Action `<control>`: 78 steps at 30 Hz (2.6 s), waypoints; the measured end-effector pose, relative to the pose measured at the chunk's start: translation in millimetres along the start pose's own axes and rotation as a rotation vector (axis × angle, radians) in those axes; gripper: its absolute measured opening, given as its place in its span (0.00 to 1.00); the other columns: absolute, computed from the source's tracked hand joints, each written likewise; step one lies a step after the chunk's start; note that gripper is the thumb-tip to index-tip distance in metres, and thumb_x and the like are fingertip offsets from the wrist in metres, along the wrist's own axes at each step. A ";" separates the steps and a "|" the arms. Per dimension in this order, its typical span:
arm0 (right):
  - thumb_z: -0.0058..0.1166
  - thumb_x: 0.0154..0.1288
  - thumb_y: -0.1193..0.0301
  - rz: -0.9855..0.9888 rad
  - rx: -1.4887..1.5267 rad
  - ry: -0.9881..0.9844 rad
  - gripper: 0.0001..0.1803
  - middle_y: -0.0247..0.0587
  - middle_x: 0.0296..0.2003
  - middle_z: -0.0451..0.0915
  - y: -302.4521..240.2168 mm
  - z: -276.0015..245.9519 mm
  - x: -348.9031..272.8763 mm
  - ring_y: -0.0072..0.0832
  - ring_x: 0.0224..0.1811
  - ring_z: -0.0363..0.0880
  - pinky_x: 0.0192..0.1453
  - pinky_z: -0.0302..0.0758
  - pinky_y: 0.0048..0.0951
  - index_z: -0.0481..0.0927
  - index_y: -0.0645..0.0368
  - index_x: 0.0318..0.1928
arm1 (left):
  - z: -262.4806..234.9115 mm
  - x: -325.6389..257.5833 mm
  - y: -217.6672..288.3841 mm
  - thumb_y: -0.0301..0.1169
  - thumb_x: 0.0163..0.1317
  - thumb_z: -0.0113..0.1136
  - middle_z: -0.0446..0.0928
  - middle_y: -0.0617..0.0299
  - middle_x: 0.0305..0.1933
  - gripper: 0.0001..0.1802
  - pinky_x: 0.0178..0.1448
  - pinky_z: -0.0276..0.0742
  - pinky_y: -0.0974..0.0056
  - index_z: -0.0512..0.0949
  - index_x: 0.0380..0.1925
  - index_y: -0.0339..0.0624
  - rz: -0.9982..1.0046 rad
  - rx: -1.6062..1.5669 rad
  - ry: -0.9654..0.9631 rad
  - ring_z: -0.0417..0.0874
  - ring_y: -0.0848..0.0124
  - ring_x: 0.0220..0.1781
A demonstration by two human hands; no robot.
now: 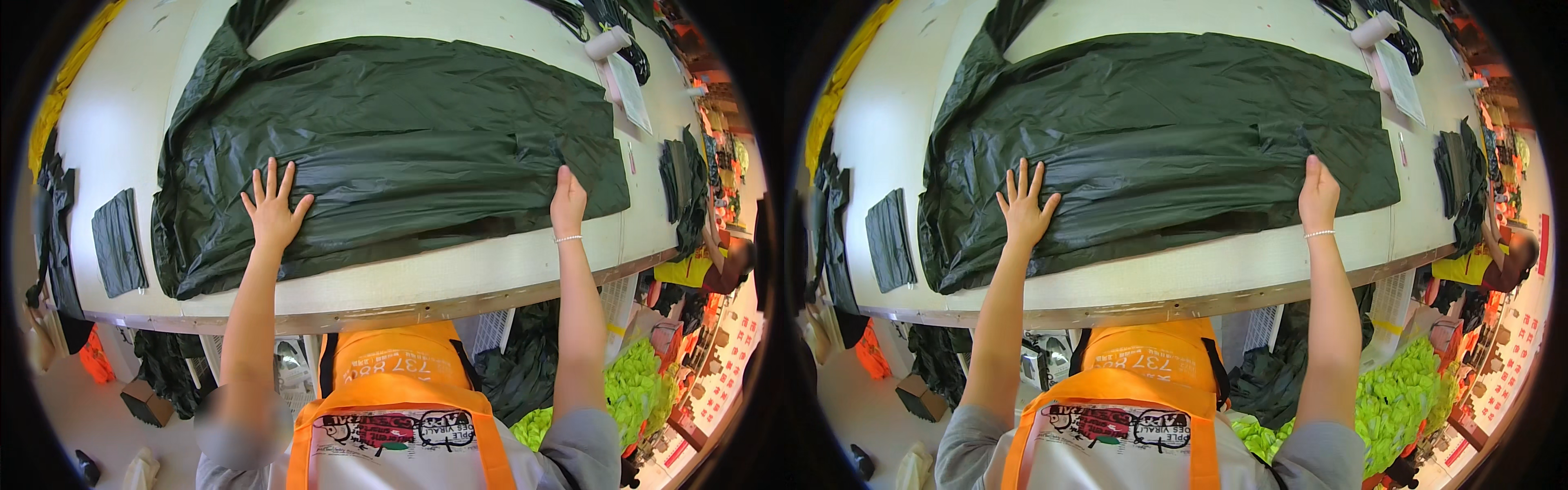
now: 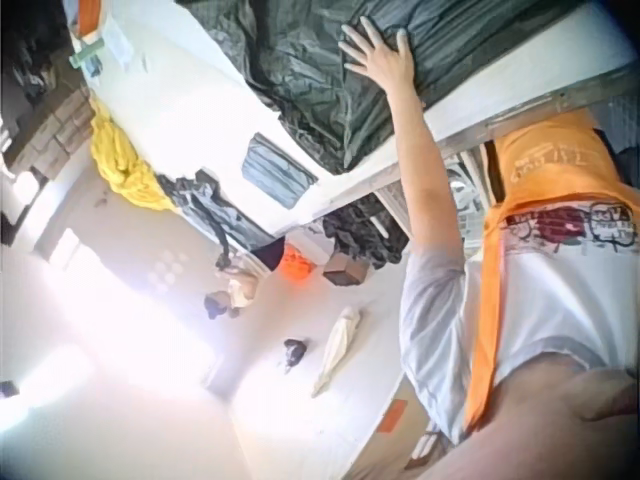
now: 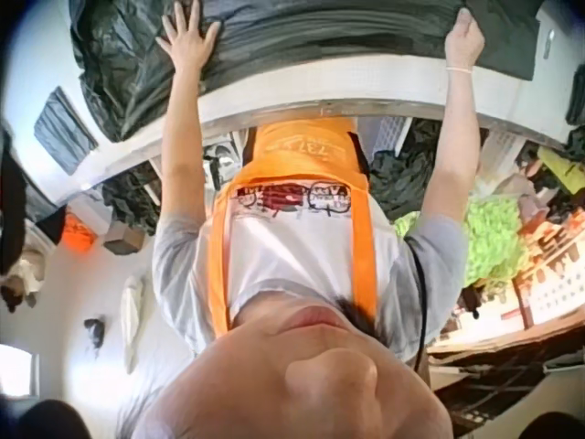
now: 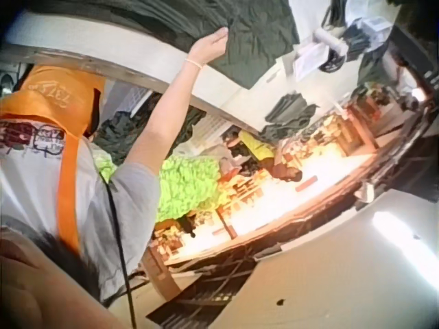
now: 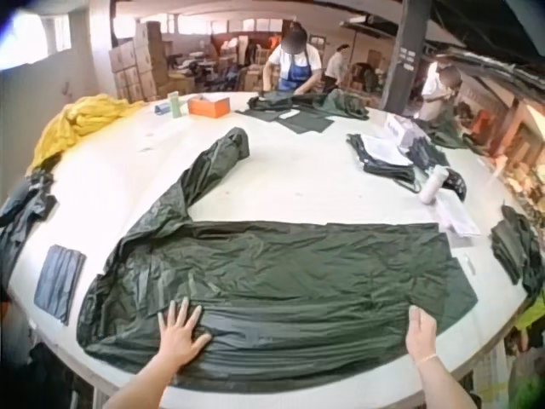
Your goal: The person lays a dark green jacket flat on a white table, fastens the front zipper and snaps, then folds the sleeves and body into a compact rectangle. The person smooths the fabric and places the folded jacket aside before repeating the process with another jacket.
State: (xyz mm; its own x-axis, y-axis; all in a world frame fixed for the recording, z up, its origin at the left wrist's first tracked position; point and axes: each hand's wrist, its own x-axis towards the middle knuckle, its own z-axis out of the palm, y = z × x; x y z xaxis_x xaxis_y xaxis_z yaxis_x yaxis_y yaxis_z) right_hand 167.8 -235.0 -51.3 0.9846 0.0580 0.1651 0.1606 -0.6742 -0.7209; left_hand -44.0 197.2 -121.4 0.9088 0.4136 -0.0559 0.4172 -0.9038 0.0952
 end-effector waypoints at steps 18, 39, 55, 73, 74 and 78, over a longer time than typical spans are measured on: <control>0.42 0.70 0.59 0.640 0.006 -1.020 0.24 0.43 0.15 0.75 77.2 -9.6 17.1 0.28 0.19 0.75 0.27 0.70 0.27 0.77 0.67 0.25 | 4.6 -18.0 -15.0 0.49 0.49 0.59 0.48 0.51 0.74 0.42 0.72 0.38 0.41 0.63 0.65 0.49 0.108 0.050 -0.066 0.45 0.47 0.74; 0.52 0.66 0.58 0.764 0.312 -0.427 0.21 0.47 0.42 0.81 208.4 -84.5 404.5 0.35 0.41 0.80 0.50 0.76 0.35 0.78 0.66 0.45 | -0.6 -49.5 -52.5 0.59 0.61 0.37 0.40 0.43 0.74 0.44 0.73 0.36 0.42 0.53 0.67 0.36 0.150 0.319 -0.312 0.39 0.42 0.75; 0.47 0.69 0.65 0.564 0.702 -0.484 0.26 0.32 0.66 0.63 245.3 -98.8 484.7 0.23 0.66 0.63 0.69 0.57 0.29 0.63 0.54 0.66 | -22.0 -32.3 -34.6 0.57 0.52 0.52 0.49 0.45 0.72 0.42 0.72 0.39 0.43 0.64 0.62 0.39 0.089 0.227 -0.351 0.47 0.45 0.73; 0.57 0.58 0.72 -0.620 -0.796 -0.251 0.25 0.48 0.58 0.71 205.5 -12.1 445.9 0.41 0.61 0.68 0.68 0.59 0.33 0.71 0.60 0.58 | -60.2 264.1 -118.9 0.55 0.39 0.71 0.66 0.50 0.63 0.46 0.67 0.58 0.52 0.70 0.58 0.45 0.014 0.192 0.533 0.64 0.50 0.65; 0.56 0.57 0.73 -0.676 -0.635 -0.375 0.27 0.47 0.60 0.68 154.5 31.3 409.6 0.41 0.62 0.66 0.69 0.59 0.32 0.70 0.59 0.59 | -55.2 256.0 -161.3 0.57 0.37 0.72 0.64 0.47 0.64 0.52 0.68 0.58 0.52 0.65 0.61 0.42 -0.074 0.096 0.505 0.62 0.50 0.66; 0.56 0.54 0.79 -0.659 -0.400 -0.685 0.27 0.47 0.58 0.68 56.4 95.5 318.6 0.42 0.60 0.67 0.65 0.63 0.32 0.70 0.58 0.56 | -46.8 259.8 -237.0 0.58 0.36 0.74 0.61 0.38 0.65 0.65 0.69 0.58 0.54 0.51 0.67 0.32 -0.410 -0.256 0.234 0.62 0.52 0.68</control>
State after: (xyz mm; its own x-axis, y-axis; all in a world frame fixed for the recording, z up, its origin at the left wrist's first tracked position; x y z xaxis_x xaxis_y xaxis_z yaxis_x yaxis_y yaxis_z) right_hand 497.2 -184.2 -103.6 0.5581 0.8273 -0.0634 0.7711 -0.5453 -0.3286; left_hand 93.8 524.0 -111.9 0.6367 0.7669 0.0806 0.7011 -0.6192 0.3535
